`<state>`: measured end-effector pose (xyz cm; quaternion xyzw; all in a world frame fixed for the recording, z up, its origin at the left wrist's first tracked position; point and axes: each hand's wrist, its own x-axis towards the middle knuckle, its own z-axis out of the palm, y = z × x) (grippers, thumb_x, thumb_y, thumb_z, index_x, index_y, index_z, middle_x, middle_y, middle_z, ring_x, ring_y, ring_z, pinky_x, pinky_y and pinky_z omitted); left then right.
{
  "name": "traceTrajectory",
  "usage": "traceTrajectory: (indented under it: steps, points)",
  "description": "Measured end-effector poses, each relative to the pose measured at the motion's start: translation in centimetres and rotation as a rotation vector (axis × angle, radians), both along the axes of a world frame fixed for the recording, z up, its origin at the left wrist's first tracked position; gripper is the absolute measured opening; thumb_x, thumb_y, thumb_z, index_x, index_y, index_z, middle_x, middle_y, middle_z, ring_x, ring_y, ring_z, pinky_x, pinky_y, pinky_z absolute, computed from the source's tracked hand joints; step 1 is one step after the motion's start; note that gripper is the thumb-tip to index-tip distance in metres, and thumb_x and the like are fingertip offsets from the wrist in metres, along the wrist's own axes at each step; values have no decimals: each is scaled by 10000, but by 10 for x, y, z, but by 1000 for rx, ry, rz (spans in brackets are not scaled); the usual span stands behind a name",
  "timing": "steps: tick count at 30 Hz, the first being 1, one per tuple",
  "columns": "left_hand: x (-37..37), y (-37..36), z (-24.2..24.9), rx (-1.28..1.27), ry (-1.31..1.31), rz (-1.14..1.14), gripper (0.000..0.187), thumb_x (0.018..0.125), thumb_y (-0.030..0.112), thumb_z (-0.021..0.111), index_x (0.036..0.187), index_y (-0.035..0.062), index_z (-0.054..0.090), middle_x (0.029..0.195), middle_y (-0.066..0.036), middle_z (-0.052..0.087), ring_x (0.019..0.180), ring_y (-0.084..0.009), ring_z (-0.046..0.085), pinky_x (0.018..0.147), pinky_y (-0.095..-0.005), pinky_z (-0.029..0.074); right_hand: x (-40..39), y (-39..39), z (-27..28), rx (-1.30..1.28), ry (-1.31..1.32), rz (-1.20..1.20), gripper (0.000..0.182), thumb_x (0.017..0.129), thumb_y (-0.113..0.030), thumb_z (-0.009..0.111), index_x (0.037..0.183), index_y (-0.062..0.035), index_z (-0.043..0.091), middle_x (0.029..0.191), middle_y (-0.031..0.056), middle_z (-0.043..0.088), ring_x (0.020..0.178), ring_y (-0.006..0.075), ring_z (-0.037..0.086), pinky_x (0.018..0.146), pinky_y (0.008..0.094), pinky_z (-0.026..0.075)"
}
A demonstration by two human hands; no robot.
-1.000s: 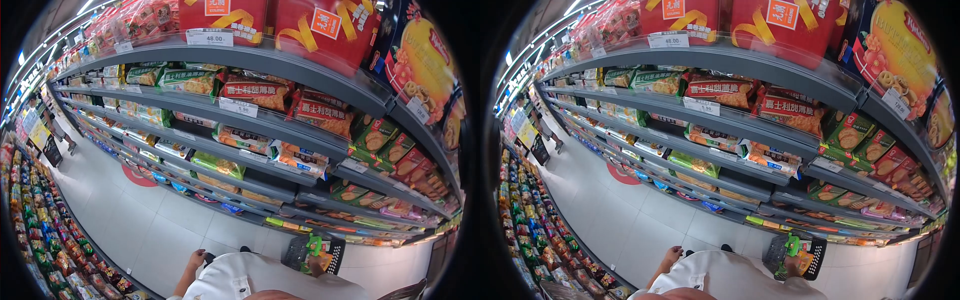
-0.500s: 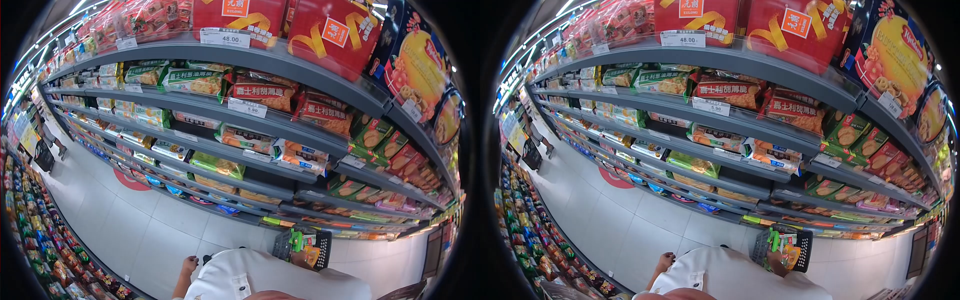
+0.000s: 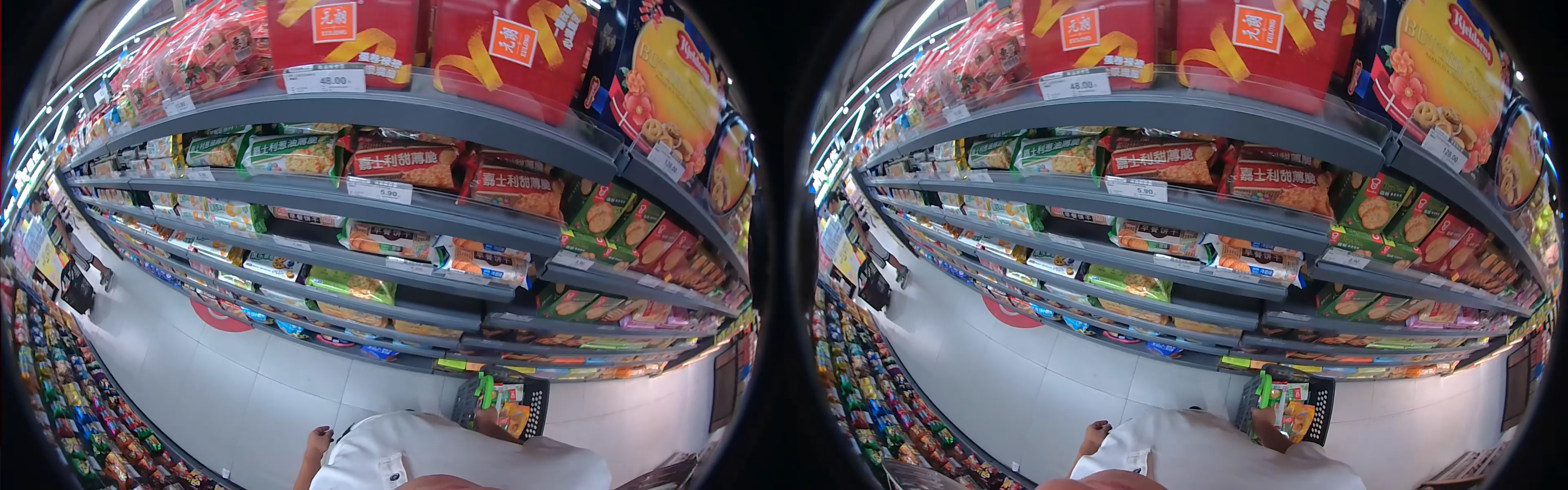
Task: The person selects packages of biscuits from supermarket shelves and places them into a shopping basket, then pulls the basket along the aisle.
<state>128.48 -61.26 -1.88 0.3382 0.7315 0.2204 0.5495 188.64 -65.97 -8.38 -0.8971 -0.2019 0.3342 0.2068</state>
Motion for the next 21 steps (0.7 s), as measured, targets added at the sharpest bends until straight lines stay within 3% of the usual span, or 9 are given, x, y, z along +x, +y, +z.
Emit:
traceTrajectory:
  steps: [1,3,11,14,17,21]
  points:
    - [3,2,2,6,7,-12,424,1021,166,755,1355,-86,690,1121,-187,795,885,-224,781,780,-345,628,-1,-2,-3,-5,7,-10,345,843,-282,809,1042,-13,723,894,184,773,812,354,777,722,518,595]
    - [9,3,9,6,23,-42,421,1023,163,750,1357,-85,690,1122,-190,796,888,-226,782,791,-344,627,-4,1,-2,133,-30,-34,406,838,-280,834,1015,74,743,998,292,778,958,470,772,813,563,597]
    - [32,14,-16,28,-7,-136,428,1015,175,763,1364,-65,697,1113,-183,807,931,-235,783,830,-352,625,-12,3,44,132,-24,-17,441,860,-357,781,968,70,754,958,315,771,942,496,761,818,592,584]
    - [40,21,-16,51,32,-199,434,1015,182,769,1365,-66,697,1092,-173,811,907,-232,782,814,-349,627,-10,2,34,116,-93,3,496,877,-404,756,975,82,744,954,321,766,924,492,760,821,599,585]
    - [52,25,-7,53,51,-201,429,1025,185,764,1365,-67,696,1065,-165,814,882,-218,780,791,-342,630,-2,-3,-15,165,-146,88,522,885,-423,743,1000,86,737,947,321,759,928,497,758,826,602,586]
    - [55,28,7,31,47,-191,392,1050,163,733,1363,-69,692,1020,-161,816,875,-199,782,761,-329,631,-10,-1,12,126,-133,40,495,891,-399,747,1028,77,733,947,318,755,956,515,749,846,599,587]
